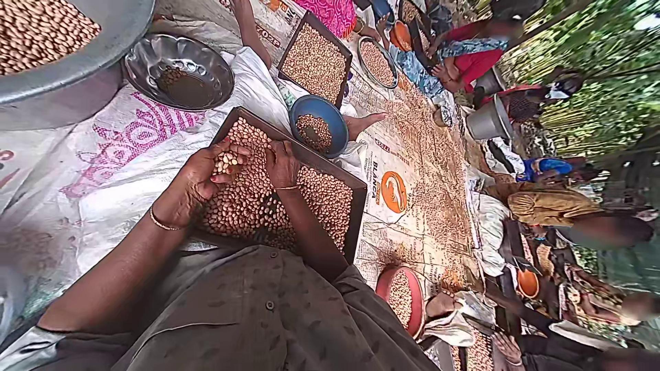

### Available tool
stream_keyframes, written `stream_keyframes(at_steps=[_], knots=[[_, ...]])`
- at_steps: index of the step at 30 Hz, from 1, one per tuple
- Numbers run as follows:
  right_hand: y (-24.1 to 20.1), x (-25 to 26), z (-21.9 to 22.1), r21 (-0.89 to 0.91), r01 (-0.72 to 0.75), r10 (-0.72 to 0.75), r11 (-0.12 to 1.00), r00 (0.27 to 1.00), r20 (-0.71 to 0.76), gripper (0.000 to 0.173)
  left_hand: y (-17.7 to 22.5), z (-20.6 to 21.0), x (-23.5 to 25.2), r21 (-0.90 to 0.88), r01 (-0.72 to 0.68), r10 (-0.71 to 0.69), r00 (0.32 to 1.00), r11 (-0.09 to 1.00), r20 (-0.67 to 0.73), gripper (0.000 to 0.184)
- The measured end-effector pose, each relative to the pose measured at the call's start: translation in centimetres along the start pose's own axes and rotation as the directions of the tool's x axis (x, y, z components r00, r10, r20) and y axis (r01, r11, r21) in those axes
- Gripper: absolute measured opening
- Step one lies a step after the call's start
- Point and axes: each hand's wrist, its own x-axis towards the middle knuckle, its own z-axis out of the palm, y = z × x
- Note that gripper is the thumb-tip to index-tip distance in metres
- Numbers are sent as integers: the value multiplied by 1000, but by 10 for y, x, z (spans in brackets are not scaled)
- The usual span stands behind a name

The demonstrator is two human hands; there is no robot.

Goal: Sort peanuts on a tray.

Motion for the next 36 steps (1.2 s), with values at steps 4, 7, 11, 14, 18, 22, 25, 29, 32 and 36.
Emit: stream_keyframes(at_steps=[4,7,11,14,18,22,25,29,32,36], knots=[[-17,8,-20,-133,-138,170,982,946,275,24,11,15,7,37,22,-23,999,999,27,43],[-17,11,-22,-147,-131,171,981,936,308,24,12,16,4,50,3,-5,999,999,41,44],[-16,12,-28,-164,-99,153,981,918,365,25,8,11,4,23,4,-4,1000,1000,24,40],[-9,10,-33,-106,-94,128,990,916,380,25,10,11,8,49,9,-10,1000,999,25,43],[1,10,-51,281,-93,42,955,983,181,17,16,18,14,123,6,-2,999,992,-33,52],[-33,5,-75,707,-58,-76,705,985,157,24,16,20,16,220,52,-46,998,974,-32,58],[-41,-4,-64,720,-70,-16,690,994,112,20,17,17,14,103,38,-46,996,994,71,57],[-52,-43,-58,787,-12,-429,616,834,348,17,21,15,11,2,-86,85,991,996,99,52],[-52,-82,-47,615,350,-683,706,566,462,26,21,9,15,-21,-178,179,967,984,180,51],[-1,-71,-71,306,365,-476,880,657,585,20,20,4,15,-66,-235,244,942,970,229,48]])
